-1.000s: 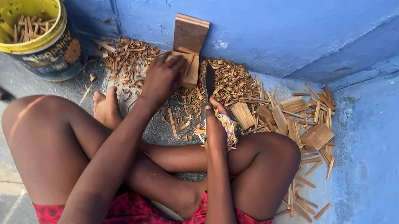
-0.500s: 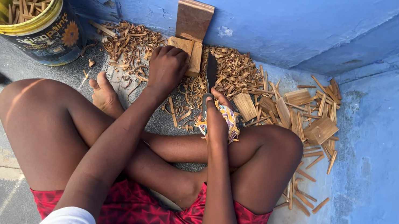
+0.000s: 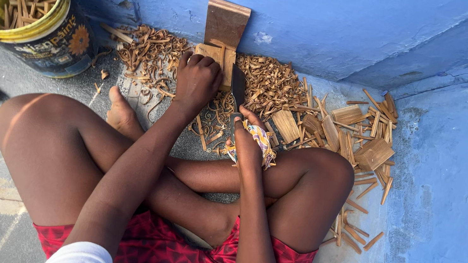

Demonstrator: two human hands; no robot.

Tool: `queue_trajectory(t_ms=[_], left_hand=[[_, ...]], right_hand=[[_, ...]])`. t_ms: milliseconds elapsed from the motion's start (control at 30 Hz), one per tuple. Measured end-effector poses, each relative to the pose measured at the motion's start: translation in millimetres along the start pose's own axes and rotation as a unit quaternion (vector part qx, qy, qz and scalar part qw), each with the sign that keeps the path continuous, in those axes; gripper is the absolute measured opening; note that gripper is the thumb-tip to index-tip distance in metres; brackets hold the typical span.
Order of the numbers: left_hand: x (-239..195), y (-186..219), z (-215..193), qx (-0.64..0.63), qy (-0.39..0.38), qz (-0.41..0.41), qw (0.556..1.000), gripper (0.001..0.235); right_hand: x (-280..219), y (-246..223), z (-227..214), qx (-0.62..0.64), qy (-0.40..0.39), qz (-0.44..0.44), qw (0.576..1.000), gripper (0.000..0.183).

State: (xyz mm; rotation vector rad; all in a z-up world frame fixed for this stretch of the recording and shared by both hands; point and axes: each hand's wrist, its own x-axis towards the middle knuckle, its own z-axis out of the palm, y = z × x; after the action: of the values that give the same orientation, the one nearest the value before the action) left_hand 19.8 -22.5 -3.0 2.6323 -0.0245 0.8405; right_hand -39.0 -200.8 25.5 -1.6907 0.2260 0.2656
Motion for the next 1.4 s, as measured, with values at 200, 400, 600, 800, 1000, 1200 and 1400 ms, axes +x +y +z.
queue_trajectory(t_ms=[200,400,600,800,1000,1200,1400], left_hand=[[1,1,2,-0.005,0.01,0.004,1.0,0.018],[1,2,1,-0.01,0.02,0.009,1.0,0.015],[3,2,1,-0.025,0.003,-0.016,1.0,0.015],[-6,4,-1,-0.062,-0.012,-0.06,0.996,0.028],[-14,2,-22,-0.1,-0.031,-0.092,0.99,0.039],[-27,20,-48,-0.008,-0.016,0.06,0.998,0.061],[-41,46,-41,0.107,-0.124,0.116,0.98,0.065]], right_hand=[[-4,-11,1,-0.046,0.003,0.006,0.999,0.034],[1,-4,-1,-0.07,0.005,-0.002,0.998,0.035],[3,-2,-7,-0.14,0.018,-0.072,0.987,0.035],[0,10,-14,-0.208,0.036,-0.114,0.971,0.039],[-8,18,-13,-0.247,0.04,-0.203,0.947,0.039],[-17,21,-6,-0.286,0.022,-0.306,0.908,0.049],[-19,21,8,-0.342,0.037,-0.3,0.89,0.051]])
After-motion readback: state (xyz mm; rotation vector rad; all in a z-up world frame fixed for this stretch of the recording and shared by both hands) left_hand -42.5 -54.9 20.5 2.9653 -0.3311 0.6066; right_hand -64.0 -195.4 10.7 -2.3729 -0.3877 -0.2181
